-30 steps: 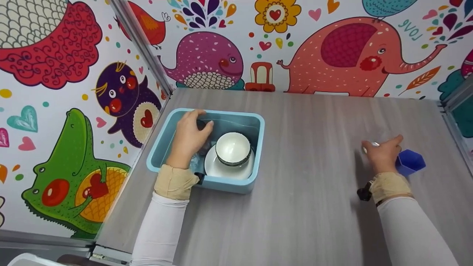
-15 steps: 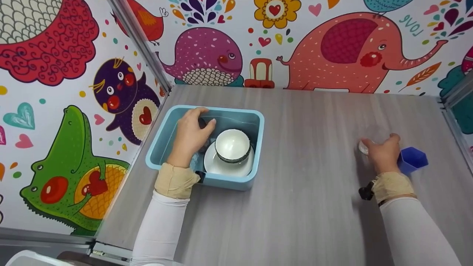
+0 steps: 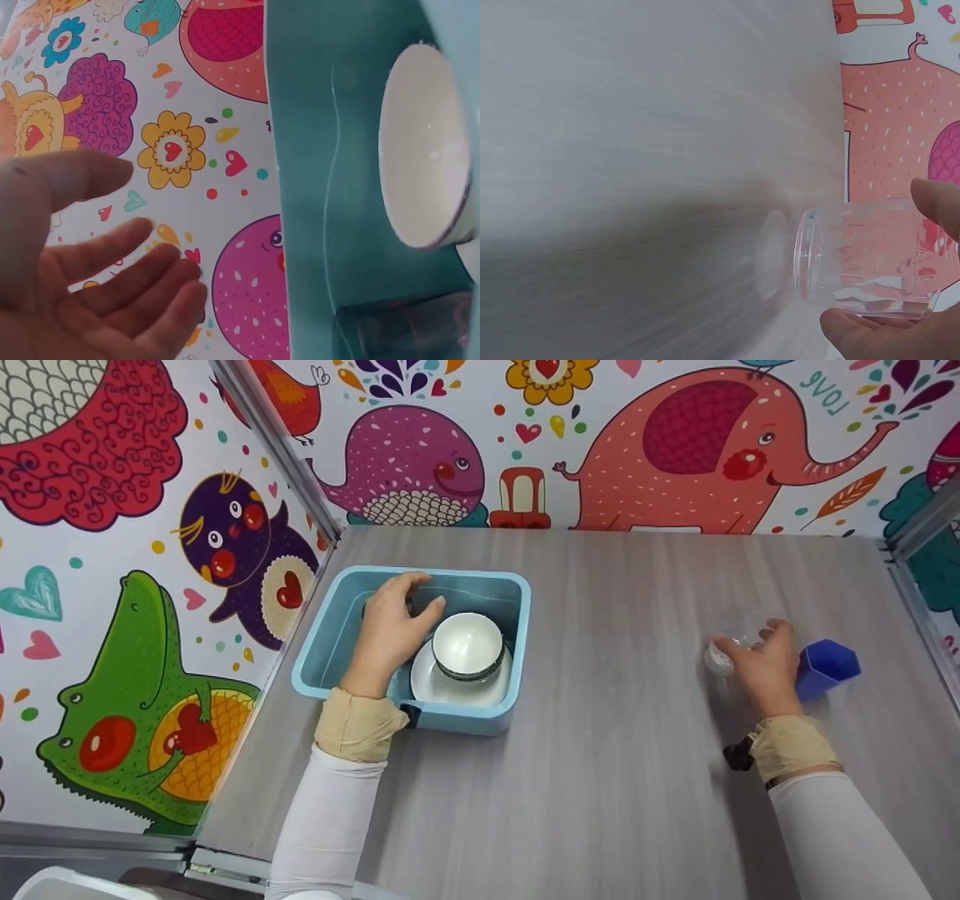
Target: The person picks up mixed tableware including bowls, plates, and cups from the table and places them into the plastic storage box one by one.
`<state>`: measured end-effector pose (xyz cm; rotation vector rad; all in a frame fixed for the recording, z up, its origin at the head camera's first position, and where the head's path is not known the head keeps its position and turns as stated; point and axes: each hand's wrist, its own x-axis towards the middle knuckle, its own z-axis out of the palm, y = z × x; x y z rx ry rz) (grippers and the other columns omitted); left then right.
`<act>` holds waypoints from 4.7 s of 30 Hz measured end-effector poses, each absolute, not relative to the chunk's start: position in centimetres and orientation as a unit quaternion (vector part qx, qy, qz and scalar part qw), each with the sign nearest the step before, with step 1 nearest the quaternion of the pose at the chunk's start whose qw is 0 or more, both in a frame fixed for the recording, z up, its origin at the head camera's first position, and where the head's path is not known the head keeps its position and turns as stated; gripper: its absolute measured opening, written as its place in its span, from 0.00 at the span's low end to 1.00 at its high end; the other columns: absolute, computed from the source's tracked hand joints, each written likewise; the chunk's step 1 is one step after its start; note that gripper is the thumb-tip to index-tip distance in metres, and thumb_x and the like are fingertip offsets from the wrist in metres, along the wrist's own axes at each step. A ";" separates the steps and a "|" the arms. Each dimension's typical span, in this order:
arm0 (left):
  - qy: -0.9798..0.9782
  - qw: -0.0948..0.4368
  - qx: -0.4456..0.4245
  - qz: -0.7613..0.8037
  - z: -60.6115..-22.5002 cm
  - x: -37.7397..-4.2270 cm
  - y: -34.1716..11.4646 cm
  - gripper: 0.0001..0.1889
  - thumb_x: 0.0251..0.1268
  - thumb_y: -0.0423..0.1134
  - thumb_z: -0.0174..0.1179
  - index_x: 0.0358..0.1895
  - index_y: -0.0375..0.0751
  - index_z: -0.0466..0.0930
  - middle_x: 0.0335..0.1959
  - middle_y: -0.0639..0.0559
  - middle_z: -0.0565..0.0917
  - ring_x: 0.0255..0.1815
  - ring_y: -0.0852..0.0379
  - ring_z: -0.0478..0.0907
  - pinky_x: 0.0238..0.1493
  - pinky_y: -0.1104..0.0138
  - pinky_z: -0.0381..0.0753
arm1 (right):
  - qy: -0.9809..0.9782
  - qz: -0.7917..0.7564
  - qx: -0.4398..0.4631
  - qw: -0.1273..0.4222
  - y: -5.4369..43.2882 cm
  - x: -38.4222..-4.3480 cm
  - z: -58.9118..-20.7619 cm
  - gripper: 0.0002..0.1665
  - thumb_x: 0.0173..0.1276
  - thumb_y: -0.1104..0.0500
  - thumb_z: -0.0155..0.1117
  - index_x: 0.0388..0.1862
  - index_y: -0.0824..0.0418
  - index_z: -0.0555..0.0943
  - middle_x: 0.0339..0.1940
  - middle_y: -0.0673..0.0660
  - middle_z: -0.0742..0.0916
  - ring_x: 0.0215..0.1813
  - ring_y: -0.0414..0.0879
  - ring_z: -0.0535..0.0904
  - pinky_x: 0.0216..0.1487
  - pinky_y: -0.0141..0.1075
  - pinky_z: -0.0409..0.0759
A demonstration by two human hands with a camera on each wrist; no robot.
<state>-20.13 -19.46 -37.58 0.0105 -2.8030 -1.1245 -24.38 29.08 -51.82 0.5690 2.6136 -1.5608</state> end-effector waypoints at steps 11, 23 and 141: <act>-0.916 0.022 -0.034 -0.400 -37.6 -19.7 -17.8 0.28 0.70 0.47 0.63 0.69 0.41 0.72 0.67 0.42 0.76 0.69 0.48 0.72 0.68 0.55 0.75 | 0.851 -0.505 0.143 0.014 28.1 -21.9 -50.6 0.60 0.66 0.42 0.70 0.82 0.63 0.45 0.80 0.69 0.62 0.78 0.66 0.62 0.73 0.60 0.66; -0.901 -0.016 -0.063 -0.430 -38.5 -19.6 -16.2 0.30 0.69 0.48 0.64 0.71 0.43 0.70 0.68 0.45 0.76 0.70 0.51 0.71 0.71 0.57 0.73 | 0.870 -0.485 0.085 0.005 26.0 -19.4 -49.1 0.58 0.64 0.45 0.74 0.81 0.64 0.52 0.77 0.69 0.67 0.73 0.67 0.68 0.69 0.59 0.71; -0.881 -0.087 -0.162 -0.437 -37.6 -18.3 -9.4 0.42 0.51 0.57 0.77 0.71 0.51 0.71 0.64 0.52 0.79 0.62 0.54 0.76 0.64 0.59 0.80 | 0.787 -0.576 -0.155 0.159 12.5 -15.8 -46.3 0.43 0.69 0.53 0.70 0.76 0.64 0.62 0.74 0.64 0.73 0.75 0.59 0.70 0.75 0.53 0.67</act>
